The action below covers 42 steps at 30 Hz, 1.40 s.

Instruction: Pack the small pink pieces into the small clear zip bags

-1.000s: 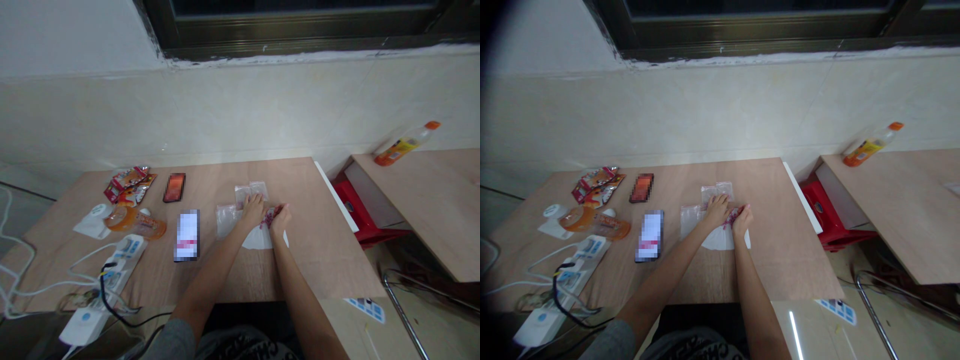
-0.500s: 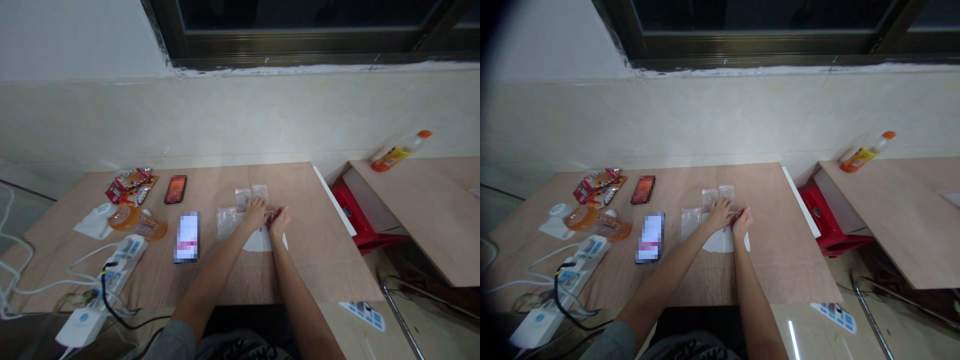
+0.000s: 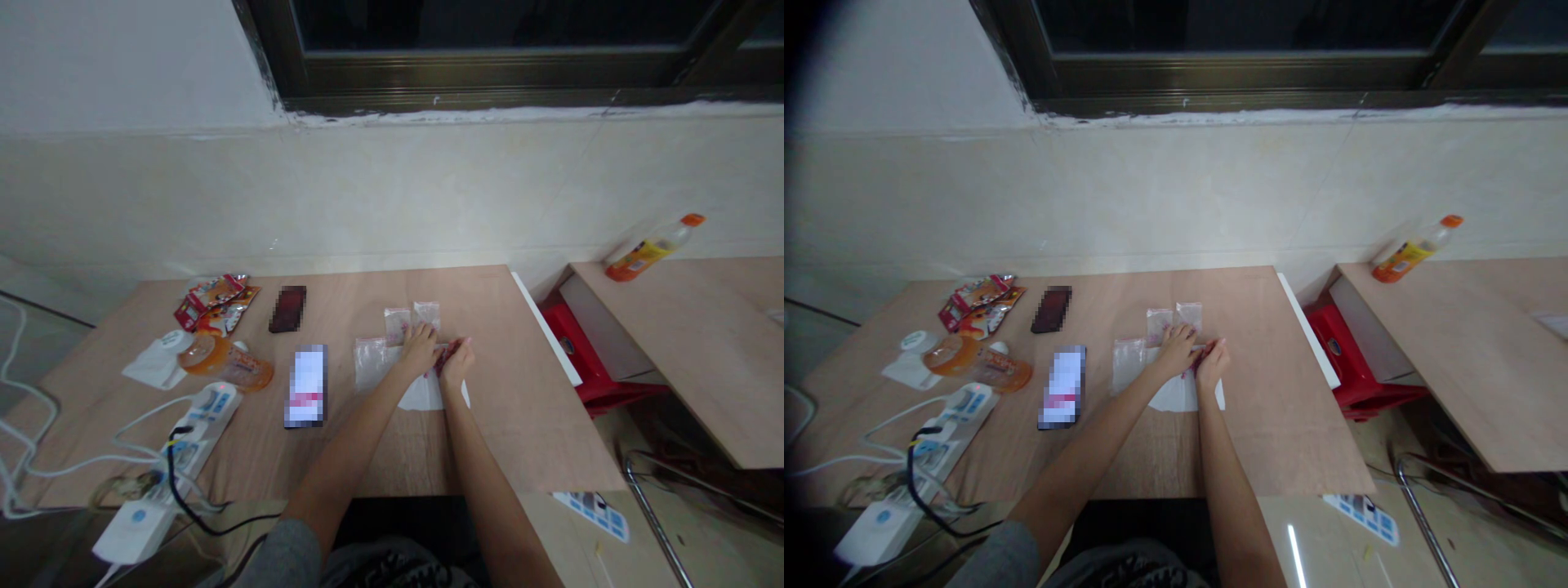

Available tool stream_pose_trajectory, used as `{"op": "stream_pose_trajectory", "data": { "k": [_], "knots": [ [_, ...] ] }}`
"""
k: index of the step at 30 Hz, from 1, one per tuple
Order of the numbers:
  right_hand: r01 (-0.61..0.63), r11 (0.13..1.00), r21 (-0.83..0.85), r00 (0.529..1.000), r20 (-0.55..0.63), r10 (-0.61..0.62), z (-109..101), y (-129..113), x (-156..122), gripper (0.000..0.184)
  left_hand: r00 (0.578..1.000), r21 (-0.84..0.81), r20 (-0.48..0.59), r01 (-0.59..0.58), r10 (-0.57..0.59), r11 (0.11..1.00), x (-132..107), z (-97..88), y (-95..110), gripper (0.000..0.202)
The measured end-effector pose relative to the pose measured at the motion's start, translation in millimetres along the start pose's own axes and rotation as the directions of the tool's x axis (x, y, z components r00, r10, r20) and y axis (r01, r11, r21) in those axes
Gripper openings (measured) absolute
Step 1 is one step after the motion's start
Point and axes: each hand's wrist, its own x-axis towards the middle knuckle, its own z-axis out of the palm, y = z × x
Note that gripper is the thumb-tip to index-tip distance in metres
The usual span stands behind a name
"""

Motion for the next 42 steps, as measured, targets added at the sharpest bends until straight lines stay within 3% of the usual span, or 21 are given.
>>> {"op": "stream_pose_trajectory", "data": {
  "k": [6, 10, 12, 14, 16, 18, 21, 22, 24, 26, 27, 30, 32, 34, 38, 40, 42],
  "knots": [
    [0.045, 0.999, -0.01, 0.999, -0.013, -0.045, 0.4, 0.6, 0.9, 0.063, 0.999, -0.076, -0.039, 0.013, -0.016, 0.997, 4.3, -12.5, 2.1, 0.038],
    [0.098, 0.994, -0.054, 0.995, -0.027, -0.1, 0.4, 3.0, 1.7, 0.062, 0.979, -0.389, -0.144, 0.079, -0.145, 0.918, 5.2, -30.9, 3.0, 0.033],
    [0.119, 0.989, -0.084, 0.992, -0.023, -0.121, 0.3, 3.0, 0.6, 0.06, 0.957, -0.659, -0.144, 0.096, -0.251, 0.746, 0.3, -43.2, 2.9, 0.035],
    [0.155, 0.982, -0.108, 0.988, -0.009, -0.157, 0.4, 0.5, -1.5, 0.059, 0.949, -0.892, -0.084, 0.064, -0.305, 0.447, -10.6, -56.0, 2.0, 0.039],
    [0.19, 0.976, -0.108, 0.982, 0.023, -0.189, 0.7, -5.4, -3.8, 0.057, 0.945, -0.99, -0.012, 0.035, -0.328, 0.138, -26.8, -67.0, 0.3, 0.042],
    [0.172, 0.983, -0.061, 0.983, 0.081, -0.167, 0.8, -14.4, -5.3, 0.058, 0.937, -0.996, 0.012, -0.019, -0.349, -0.085, -45.9, -74.4, -2.2, 0.042],
    [-0.008, 0.998, 0.067, 0.958, 0.288, -0.012, -0.8, -30.1, -6.5, 0.063, 0.923, -0.959, 0.108, 0.0, -0.369, -0.282, -74.6, -77.8, -6.9, 0.036],
    [-0.094, 0.991, 0.094, 0.919, 0.391, 0.05, -2.2, -34.8, -7.5, 0.063, 0.911, -0.949, 0.153, 0.028, -0.383, -0.314, -83.1, -77.5, -8.7, 0.035],
    [-0.244, 0.965, 0.099, 0.799, 0.585, 0.142, -6.6, -42.1, -11.2, 0.059, 0.884, -0.938, 0.203, 0.052, -0.421, -0.344, -97.5, -76.4, -12.1, 0.035],
    [-0.327, 0.941, 0.086, 0.705, 0.686, 0.182, -12.3, -46.3, -17.6, 0.05, 0.874, -0.937, 0.22, 0.065, -0.434, -0.344, -108.0, -76.6, -15.0, 0.036],
    [-0.344, 0.935, 0.087, 0.687, 0.702, 0.188, -15.4, -47.6, -21.4, 0.046, 0.87, -0.941, 0.214, 0.061, -0.443, -0.334, -111.8, -77.6, -16.1, 0.035],
    [-0.342, 0.934, 0.102, 0.688, 0.704, 0.175, -23.9, -50.0, -32.2, 0.04, 0.852, -0.962, 0.177, 0.042, -0.493, -0.271, -118.6, -83.0, -18.9, 0.034],
    [-0.314, 0.945, 0.097, 0.685, 0.712, 0.155, -28.6, -51.8, -36.9, 0.038, 0.832, -0.982, 0.147, 0.055, -0.535, -0.183, -121.0, -87.8, -20.7, 0.033],
    [-0.26, 0.963, 0.076, 0.669, 0.733, 0.123, -32.4, -53.9, -39.7, 0.035, 0.809, -0.996, 0.075, 0.087, -0.583, -0.007, -123.3, -93.5, -22.2, 0.03],
    [-0.14, 0.989, 0.04, 0.658, 0.75, 0.063, -37.4, -59.9, -44.4, 0.031, 0.774, -0.85, -0.211, 0.157, -0.597, 0.503, -130.0, -110.5, -19.5, 0.023],
    [-0.116, 0.992, 0.043, 0.665, 0.745, 0.045, -38.7, -64.0, -48.0, 0.03, 0.779, -0.755, -0.292, 0.168, -0.554, 0.634, -133.2, -119.5, -15.0, 0.028],
    [-0.123, 0.991, 0.049, 0.668, 0.743, 0.046, -39.7, -68.4, -51.9, 0.03, 0.781, -0.708, -0.334, 0.161, -0.527, 0.687, -135.2, -125.0, -10.7, 0.034]
  ]
}}
